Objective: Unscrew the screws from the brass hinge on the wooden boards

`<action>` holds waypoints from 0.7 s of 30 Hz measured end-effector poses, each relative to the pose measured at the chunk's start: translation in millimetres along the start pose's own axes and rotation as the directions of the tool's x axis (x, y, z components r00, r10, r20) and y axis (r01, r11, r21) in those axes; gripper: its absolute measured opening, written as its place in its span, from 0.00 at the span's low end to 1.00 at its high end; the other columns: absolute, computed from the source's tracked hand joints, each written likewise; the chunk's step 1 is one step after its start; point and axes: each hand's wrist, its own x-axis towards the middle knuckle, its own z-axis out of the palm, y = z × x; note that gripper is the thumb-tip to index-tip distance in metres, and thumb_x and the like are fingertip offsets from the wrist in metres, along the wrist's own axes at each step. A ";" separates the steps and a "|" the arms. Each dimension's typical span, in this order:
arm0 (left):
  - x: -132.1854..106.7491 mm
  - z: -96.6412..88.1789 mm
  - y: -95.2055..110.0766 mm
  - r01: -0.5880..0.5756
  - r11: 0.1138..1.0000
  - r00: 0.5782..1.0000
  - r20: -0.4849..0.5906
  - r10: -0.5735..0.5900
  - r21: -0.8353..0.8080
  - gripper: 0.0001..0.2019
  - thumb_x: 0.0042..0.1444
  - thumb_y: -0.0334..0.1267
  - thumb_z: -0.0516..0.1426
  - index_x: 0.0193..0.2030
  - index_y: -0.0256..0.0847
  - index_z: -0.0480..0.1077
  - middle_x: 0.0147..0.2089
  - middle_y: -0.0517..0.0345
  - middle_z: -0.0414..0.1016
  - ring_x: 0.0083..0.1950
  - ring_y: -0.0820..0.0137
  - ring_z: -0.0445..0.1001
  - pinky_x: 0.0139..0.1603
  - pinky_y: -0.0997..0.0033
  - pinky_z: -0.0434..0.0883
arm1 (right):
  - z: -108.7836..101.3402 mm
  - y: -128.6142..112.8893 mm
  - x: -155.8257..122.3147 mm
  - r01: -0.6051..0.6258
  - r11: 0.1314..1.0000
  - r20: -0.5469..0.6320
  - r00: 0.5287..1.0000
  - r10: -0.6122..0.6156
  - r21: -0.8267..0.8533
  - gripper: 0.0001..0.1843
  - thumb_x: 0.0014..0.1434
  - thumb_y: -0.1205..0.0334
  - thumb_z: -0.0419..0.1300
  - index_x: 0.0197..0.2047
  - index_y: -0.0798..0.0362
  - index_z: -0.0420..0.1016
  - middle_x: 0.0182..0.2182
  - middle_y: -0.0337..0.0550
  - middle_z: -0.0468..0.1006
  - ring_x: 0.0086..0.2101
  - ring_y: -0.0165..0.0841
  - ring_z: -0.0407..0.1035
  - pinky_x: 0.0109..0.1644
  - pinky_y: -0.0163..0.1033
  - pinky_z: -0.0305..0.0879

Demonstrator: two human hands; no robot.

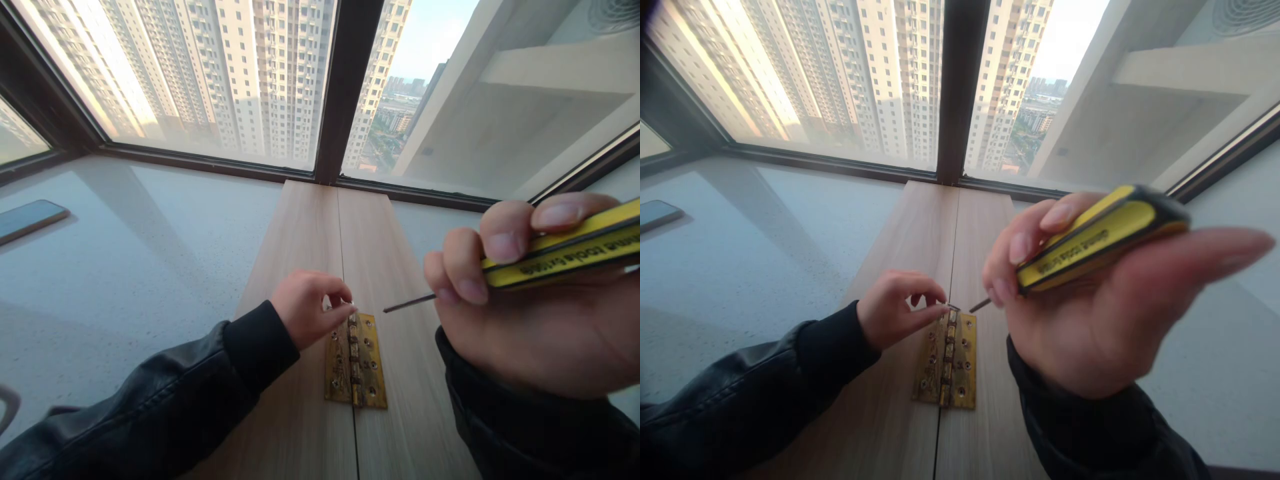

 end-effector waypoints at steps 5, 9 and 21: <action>23.1 6.1 -12.9 0.073 0.958 0.997 -0.013 -0.072 0.278 0.11 0.55 0.42 0.54 0.28 0.40 0.73 0.29 0.59 0.73 0.30 0.72 0.66 0.29 0.71 0.60 | -35.5 27.2 20.5 -0.001 0.999 -0.127 0.992 0.005 0.034 0.24 0.42 0.39 0.65 0.24 0.52 0.66 0.21 0.33 0.62 0.15 0.26 0.54 0.15 0.36 0.45; 31.5 10.4 -18.2 0.017 0.911 0.997 0.062 -0.047 0.413 0.13 0.55 0.43 0.52 0.25 0.40 0.70 0.28 0.58 0.71 0.31 0.70 0.66 0.25 0.72 0.54 | -62.2 58.6 27.1 -0.066 0.994 -0.142 0.987 0.078 0.090 0.26 0.46 0.35 0.60 0.25 0.52 0.65 0.22 0.33 0.62 0.14 0.24 0.52 0.14 0.33 0.44; -35.9 -40.6 62.7 -0.289 0.864 0.946 0.262 0.192 0.411 0.12 0.55 0.46 0.55 0.25 0.43 0.67 0.26 0.59 0.69 0.25 0.70 0.65 0.22 0.66 0.59 | -75.8 98.8 26.6 -0.153 0.975 -0.182 0.966 0.181 0.159 0.26 0.53 0.36 0.54 0.27 0.54 0.64 0.22 0.35 0.64 0.14 0.23 0.56 0.14 0.31 0.49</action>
